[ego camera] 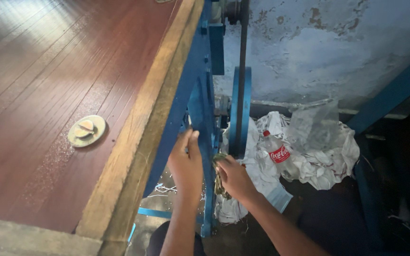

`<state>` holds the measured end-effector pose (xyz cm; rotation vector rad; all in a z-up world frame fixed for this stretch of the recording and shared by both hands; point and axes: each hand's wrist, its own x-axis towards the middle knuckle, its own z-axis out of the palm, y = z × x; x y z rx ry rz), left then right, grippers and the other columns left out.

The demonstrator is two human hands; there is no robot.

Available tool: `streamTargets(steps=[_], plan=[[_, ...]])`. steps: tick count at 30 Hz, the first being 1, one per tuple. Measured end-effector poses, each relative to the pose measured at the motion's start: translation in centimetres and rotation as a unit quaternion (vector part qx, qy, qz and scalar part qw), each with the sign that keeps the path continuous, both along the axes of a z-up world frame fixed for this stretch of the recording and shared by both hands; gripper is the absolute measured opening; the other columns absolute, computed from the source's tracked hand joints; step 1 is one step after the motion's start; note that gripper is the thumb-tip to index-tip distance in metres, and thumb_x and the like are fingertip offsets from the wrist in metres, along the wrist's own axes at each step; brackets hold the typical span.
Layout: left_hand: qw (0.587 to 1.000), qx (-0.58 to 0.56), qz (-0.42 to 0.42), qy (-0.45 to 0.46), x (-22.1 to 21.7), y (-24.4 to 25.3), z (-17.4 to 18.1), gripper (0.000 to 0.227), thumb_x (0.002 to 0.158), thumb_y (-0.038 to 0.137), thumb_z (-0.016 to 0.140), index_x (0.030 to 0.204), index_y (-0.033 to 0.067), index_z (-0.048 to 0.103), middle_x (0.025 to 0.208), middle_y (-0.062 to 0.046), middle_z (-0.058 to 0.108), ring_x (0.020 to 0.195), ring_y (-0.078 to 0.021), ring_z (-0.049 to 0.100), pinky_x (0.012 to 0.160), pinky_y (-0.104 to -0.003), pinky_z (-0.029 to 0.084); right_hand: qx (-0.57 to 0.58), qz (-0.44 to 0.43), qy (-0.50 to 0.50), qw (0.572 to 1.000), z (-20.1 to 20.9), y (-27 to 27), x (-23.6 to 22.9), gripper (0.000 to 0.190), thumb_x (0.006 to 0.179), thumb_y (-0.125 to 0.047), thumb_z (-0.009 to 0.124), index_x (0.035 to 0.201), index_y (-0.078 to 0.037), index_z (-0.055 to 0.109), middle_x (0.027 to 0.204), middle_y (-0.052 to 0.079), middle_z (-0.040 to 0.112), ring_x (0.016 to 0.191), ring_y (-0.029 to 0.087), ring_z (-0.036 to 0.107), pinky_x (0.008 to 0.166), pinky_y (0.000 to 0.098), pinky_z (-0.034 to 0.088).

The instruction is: The person wipes the blue metal frame of a paper cutting machine with a cloth, then uses a red oil can to lubricate the gears and moving parts underneath the machine.

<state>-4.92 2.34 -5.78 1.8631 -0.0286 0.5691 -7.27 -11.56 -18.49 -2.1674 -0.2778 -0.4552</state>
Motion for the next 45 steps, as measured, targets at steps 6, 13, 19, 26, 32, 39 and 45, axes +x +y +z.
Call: streamTargets(steps=[6, 13, 19, 26, 32, 39, 45], plan=[[0.999, 0.040, -0.025, 0.015, -1.8, 1.6, -5.5, 0.028, 0.093, 0.001, 0.063, 0.119, 0.0046, 0.073, 0.100, -0.009, 0.073, 0.082, -0.0215, 0.071, 0.069, -0.032, 0.055, 0.089, -0.022, 0.233, 0.968, -0.2, -0.6, 0.3, 0.031, 0.100, -0.014, 0.057, 0.129, -0.012, 0.067, 0.103, 0.013, 0.064, 0.086, 0.028, 0.067, 0.073, 0.0418, 0.058], [0.996, 0.013, -0.057, 0.067, -3.0, 1.9, -13.2, 0.047, 0.085, -0.003, 0.063, 0.131, 0.0066, 0.065, 0.113, -0.012, 0.070, 0.095, -0.0201, 0.074, 0.078, -0.032, 0.058, 0.228, -0.066, 0.047, 0.970, 0.8, -1.6, 3.6, 0.037, 0.104, -0.018, 0.058, 0.139, -0.005, 0.062, 0.132, 0.014, 0.068, 0.119, 0.025, 0.067, 0.102, 0.0368, 0.052], [0.993, -0.005, -0.067, 0.093, -3.2, 3.1, -14.7, 0.049, 0.086, 0.000, 0.068, 0.134, 0.0077, 0.062, 0.110, -0.011, 0.071, 0.091, -0.0203, 0.072, 0.079, -0.033, 0.057, 0.051, 0.027, -0.118, 0.991, 3.6, 0.0, 4.4, 0.054, 0.084, -0.005, 0.067, 0.137, 0.002, 0.057, 0.131, 0.023, 0.063, 0.123, 0.038, 0.063, 0.103, 0.0440, 0.051], [0.986, -0.039, -0.086, 0.141, -3.5, 4.6, -16.5, 0.052, 0.086, -0.002, 0.065, 0.137, 0.0114, 0.063, 0.094, -0.007, 0.071, 0.077, -0.0151, 0.067, 0.074, -0.028, 0.055, -0.256, 0.006, -0.136, 0.957, 2.5, 1.5, 6.1, 0.045, 0.067, -0.014, 0.076, 0.112, -0.011, 0.072, 0.106, 0.015, 0.064, 0.106, 0.038, 0.058, 0.093, 0.0505, 0.042], [0.986, -0.059, -0.087, 0.128, -2.7, 6.1, -18.3, 0.044, 0.088, -0.003, 0.062, 0.130, 0.0095, 0.068, 0.092, -0.003, 0.073, 0.079, -0.0109, 0.068, 0.073, -0.026, 0.055, -0.275, -0.007, -0.089, 0.957, 1.9, 2.9, 7.7, 0.028, 0.072, -0.016, 0.072, 0.100, -0.014, 0.072, 0.095, 0.018, 0.068, 0.092, 0.040, 0.065, 0.082, 0.0504, 0.050], [0.976, -0.067, -0.082, 0.192, -3.4, 7.2, -18.6, 0.038, 0.091, 0.004, 0.065, 0.127, 0.0108, 0.071, 0.092, -0.007, 0.074, 0.083, -0.0144, 0.068, 0.077, -0.029, 0.054, -0.194, -0.022, 0.043, 0.980, 2.4, 4.7, 6.3, 0.026, 0.080, -0.015, 0.069, 0.105, -0.018, 0.073, 0.082, 0.019, 0.071, 0.077, 0.043, 0.068, 0.072, 0.0528, 0.055], [0.970, -0.078, -0.100, 0.207, -3.2, 6.7, -20.9, 0.036, 0.091, 0.009, 0.066, 0.126, 0.0074, 0.068, 0.105, -0.011, 0.077, 0.096, -0.0157, 0.073, 0.085, -0.031, 0.056, -0.125, -0.037, 0.082, 0.988, 0.0, 3.8, 4.0, 0.035, 0.072, -0.017, 0.073, 0.106, -0.009, 0.071, 0.085, 0.021, 0.072, 0.082, 0.042, 0.070, 0.075, 0.0493, 0.056]])
